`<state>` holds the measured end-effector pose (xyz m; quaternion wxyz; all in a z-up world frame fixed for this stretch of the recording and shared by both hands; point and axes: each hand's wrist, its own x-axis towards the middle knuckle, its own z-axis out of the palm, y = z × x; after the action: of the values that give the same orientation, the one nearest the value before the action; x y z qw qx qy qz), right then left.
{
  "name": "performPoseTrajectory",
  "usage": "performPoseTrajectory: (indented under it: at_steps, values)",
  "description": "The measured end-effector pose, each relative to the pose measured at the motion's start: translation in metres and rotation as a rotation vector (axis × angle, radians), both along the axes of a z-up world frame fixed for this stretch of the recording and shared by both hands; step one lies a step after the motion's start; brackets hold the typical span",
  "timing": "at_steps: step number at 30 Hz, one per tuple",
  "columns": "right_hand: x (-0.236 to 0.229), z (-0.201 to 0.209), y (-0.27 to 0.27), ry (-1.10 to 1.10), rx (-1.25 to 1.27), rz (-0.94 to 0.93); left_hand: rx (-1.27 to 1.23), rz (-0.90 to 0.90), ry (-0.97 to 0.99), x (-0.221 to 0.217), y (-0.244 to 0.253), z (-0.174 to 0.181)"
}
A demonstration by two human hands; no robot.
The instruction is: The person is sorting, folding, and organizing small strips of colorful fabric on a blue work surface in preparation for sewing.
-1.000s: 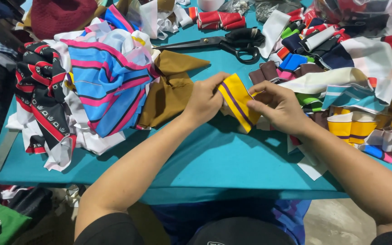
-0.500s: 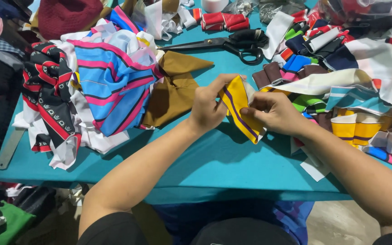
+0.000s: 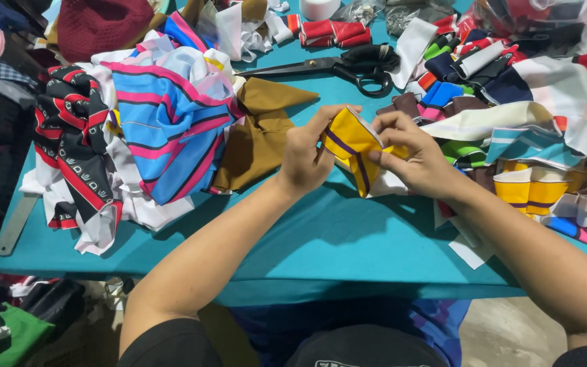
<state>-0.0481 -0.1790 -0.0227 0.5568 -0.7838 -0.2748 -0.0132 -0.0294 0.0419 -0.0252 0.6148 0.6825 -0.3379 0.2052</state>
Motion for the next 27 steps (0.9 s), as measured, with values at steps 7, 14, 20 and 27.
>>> performPoseTrajectory:
  at_steps: [7,14,20,27]
  values:
    - [-0.007,0.002,-0.002,0.088,0.139,0.053,-0.010,0.103,-0.056,0.010,0.002,-0.006]
    - [-0.015,0.032,0.000,0.345,0.064,0.131,0.094,0.218,-0.083,0.020,0.012,-0.005]
    - [-0.016,0.044,-0.001,0.418,0.254,0.126,0.156,0.381,0.146,0.030,0.030,0.004]
    - [-0.007,0.017,-0.016,0.456,0.289,0.173,0.471,-0.227,0.273,0.034,0.029,0.001]
